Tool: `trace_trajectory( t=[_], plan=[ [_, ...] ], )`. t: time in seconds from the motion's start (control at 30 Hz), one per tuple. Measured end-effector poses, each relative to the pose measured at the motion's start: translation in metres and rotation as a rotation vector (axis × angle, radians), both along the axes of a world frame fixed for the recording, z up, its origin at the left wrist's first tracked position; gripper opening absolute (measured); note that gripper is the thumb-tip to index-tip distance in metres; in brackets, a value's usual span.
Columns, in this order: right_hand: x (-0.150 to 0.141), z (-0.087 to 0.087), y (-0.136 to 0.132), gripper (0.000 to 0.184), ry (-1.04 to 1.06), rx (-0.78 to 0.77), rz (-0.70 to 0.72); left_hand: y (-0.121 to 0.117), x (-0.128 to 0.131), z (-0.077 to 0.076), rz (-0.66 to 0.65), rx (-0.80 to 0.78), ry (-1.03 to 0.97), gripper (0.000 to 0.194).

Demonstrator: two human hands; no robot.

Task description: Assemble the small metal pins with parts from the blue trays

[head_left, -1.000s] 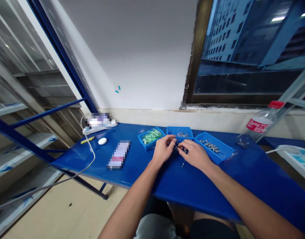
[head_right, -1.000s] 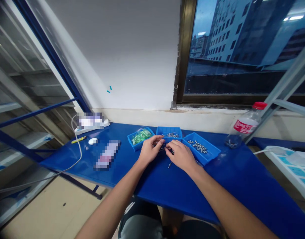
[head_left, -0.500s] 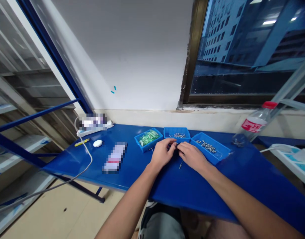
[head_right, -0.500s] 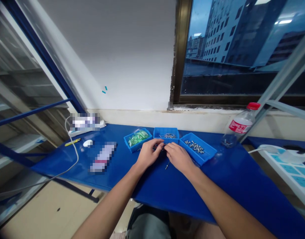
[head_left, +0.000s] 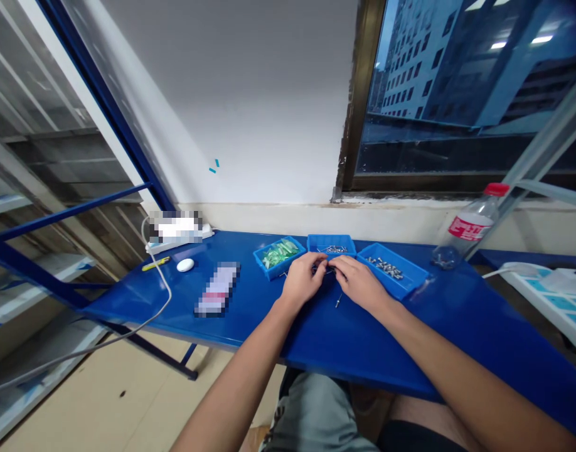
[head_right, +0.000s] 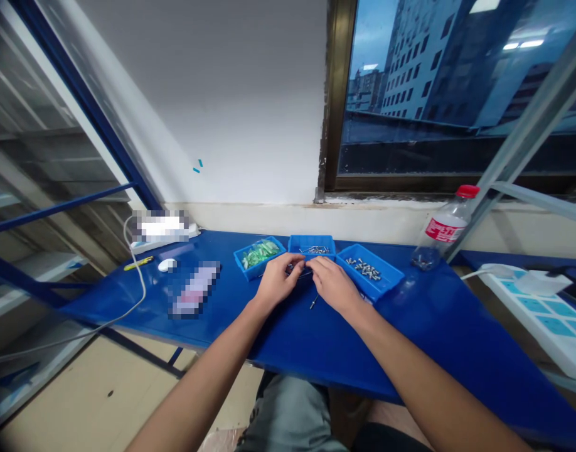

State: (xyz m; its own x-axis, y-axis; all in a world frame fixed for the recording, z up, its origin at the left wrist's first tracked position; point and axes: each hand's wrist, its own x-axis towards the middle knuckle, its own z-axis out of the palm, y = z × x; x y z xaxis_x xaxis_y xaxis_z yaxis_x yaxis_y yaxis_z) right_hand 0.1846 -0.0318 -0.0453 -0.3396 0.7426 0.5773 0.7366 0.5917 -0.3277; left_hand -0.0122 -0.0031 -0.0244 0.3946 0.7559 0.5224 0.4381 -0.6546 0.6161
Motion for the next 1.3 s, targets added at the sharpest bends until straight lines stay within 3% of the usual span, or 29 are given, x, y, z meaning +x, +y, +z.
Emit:
trace_trajectory(
  t=[0.17,0.3,0.5,0.67,0.9,1.0,1.1,1.3],
  plan=[
    [-0.002,0.004,-0.002,0.042,0.071,-0.009,-0.063,-0.001,-0.001,0.004,0.039,-0.013,-0.014,0.026],
    [-0.002,0.008,-0.003,0.042,0.167,-0.030,-0.099,-0.003,-0.001,0.004,0.029,-0.126,-0.026,0.034],
    [-0.003,0.016,-0.008,0.015,0.445,-0.092,-0.075,-0.011,0.001,0.010,-0.068,-0.220,-0.062,0.042],
    [-0.001,0.021,-0.012,0.009,0.371,-0.026,-0.126,-0.014,0.005,0.013,-0.158,-0.287,-0.152,0.039],
    [0.001,0.017,-0.011,0.015,0.367,-0.094,-0.094,0.002,0.005,-0.003,-0.159,-0.447,-0.374,0.040],
    [0.000,0.013,-0.009,0.017,0.470,-0.184,-0.125,0.006,0.005,-0.005,-0.177,-0.420,-0.398,0.043],
    [-0.001,0.013,-0.007,0.019,0.490,-0.212,-0.103,0.005,0.004,-0.005,-0.171,-0.349,-0.360,0.065],
    [0.001,0.016,-0.007,0.012,0.441,-0.230,-0.050,0.001,0.001,-0.001,-0.158,-0.224,-0.146,0.080]
  ],
)
